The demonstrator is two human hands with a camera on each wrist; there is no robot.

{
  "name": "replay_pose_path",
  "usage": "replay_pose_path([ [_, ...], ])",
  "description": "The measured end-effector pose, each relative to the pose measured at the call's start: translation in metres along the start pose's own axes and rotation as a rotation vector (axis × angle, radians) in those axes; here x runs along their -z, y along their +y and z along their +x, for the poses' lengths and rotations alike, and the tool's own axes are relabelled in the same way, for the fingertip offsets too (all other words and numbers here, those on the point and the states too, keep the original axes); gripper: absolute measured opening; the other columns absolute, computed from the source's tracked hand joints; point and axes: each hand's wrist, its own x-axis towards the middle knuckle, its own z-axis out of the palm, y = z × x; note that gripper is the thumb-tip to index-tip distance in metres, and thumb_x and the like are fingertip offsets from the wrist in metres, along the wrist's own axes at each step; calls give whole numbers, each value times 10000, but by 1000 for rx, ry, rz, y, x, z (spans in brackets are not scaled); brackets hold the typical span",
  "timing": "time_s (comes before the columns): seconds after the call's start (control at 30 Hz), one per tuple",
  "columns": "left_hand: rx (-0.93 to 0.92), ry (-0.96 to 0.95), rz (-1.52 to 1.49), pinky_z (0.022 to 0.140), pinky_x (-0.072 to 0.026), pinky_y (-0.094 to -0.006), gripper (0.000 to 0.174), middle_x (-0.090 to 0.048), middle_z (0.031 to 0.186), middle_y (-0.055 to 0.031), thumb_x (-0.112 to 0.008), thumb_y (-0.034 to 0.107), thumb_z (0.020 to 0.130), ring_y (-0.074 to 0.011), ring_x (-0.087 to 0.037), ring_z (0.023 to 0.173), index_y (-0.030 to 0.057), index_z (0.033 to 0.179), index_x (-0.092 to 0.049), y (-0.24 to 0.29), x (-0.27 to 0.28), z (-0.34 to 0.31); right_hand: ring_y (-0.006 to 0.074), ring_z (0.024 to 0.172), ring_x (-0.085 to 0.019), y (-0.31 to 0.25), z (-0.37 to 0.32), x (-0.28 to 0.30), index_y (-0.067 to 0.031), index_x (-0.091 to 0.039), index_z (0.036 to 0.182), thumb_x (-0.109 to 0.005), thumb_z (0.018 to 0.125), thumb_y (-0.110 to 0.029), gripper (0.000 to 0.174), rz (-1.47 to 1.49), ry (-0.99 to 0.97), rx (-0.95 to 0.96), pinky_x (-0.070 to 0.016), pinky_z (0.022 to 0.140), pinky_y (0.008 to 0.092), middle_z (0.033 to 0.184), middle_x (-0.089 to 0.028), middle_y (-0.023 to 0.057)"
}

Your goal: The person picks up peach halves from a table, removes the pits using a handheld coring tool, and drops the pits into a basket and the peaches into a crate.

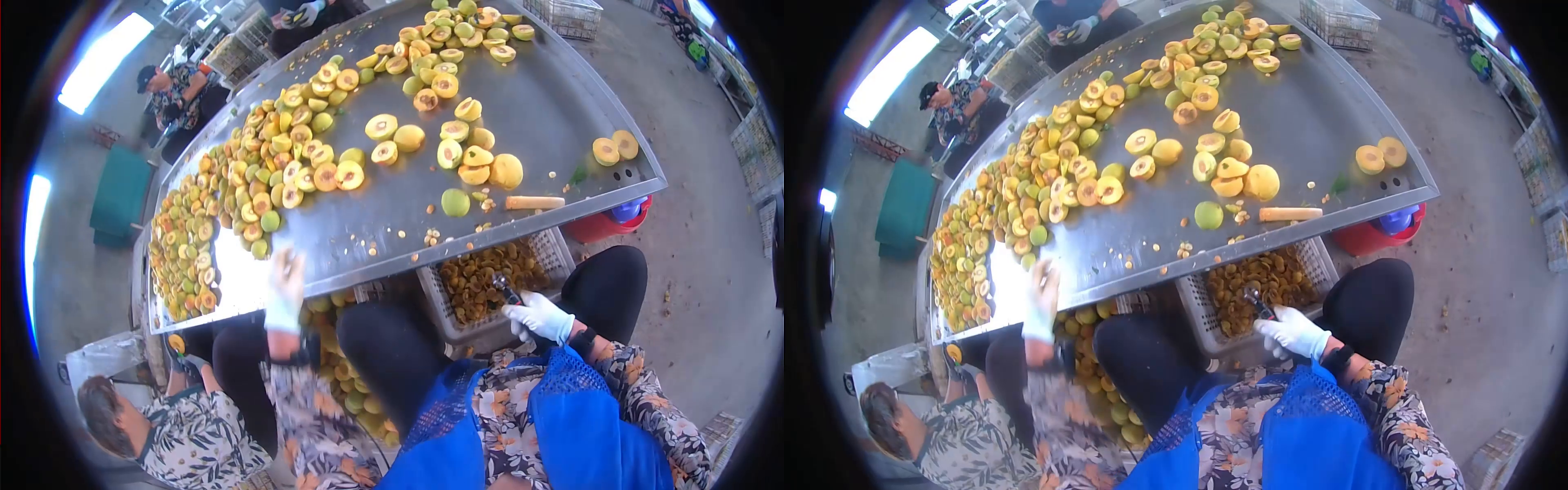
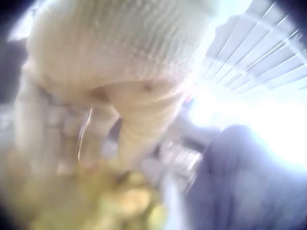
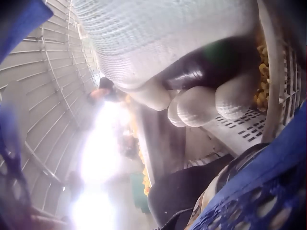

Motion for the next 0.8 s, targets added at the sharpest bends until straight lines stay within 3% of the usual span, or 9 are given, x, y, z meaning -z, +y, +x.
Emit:
replay_pose_path([
  [0.03,179,-124,78,898,-479,-347,463,-609,1175,-211,-660,254,902,-264,-608,1072,11,1275,-533,47,-15,34,117,504,-554,-5,-2,1,-30,-529,1022,-605,928,-316,310,-43,-21,10,-466,472,270,712,-604,54],
  [0.1,-42,-68,316,966,-457,-404,603,-565,1275,-231,-648,366,891,-347,-550,1194,37,1363,-468,9,-73,111,100,518,-551,-10,-1,2,-28,-530,1099,-610,926,-329,356,-76,-45,1,-459,485,252,723,-602,33],
  [0.13,125,-100,504,1031,-401,-427,673,-519,1331,-254,-660,306,875,-388,-510,1227,49,1432,-384,52,-89,127,98,521,-548,-13,-3,3,-37,-528,1087,-606,930,-323,336,-46,-43,-26,-454,485,247,714,-595,26],
  [0.27,114,-254,756,954,-475,-470,616,-517,1337,-192,-649,333,844,-389,-557,1172,157,1389,-419,55,-148,161,94,524,-540,-23,-12,9,-46,-527,1060,-611,934,-309,304,58,-40,-47,-444,485,243,697,-582,14],
  [0.4,122,-351,744,860,-517,-472,515,-647,1105,-196,-670,242,794,-391,-654,980,106,1261,-501,94,-145,145,88,543,-541,-26,-18,10,-46,-530,1022,-628,934,-271,261,122,-51,-7,-438,489,244,682,-577,10],
  [0.43,255,-380,548,662,-547,-394,508,-677,1029,-166,-673,228,804,-295,-687,829,88,1265,-510,70,-147,144,73,552,-534,-31,-20,9,-46,-532,1003,-632,935,-245,232,95,-36,10,-429,492,238,684,-573,6],
  [0.47,259,-380,562,662,-547,-394,508,-677,1029,-166,-673,228,804,-295,-687,829,88,1265,-510,74,-139,131,139,613,-598,-21,-13,8,-26,-551,1029,-632,927,-294,299,82,-41,52,-482,562,295,732,-625,65],
  [0.57,361,-306,-489,411,-376,-208,467,-668,974,-57,-644,221,849,-98,-547,584,112,1286,-520,107,-115,76,343,857,-674,-25,-13,8,15,-561,1101,-614,893,-415,480,-306,96,249,-509,759,417,915,-674,238],
  [0.8,761,-366,-1304,561,-575,-311,478,-660,970,-170,-549,424,933,-287,-660,707,-10,1131,-585,161,-108,-20,402,802,-664,-76,-35,-26,12,-551,1044,-599,904,-401,439,-486,249,658,-519,710,454,836,-667,225],
])
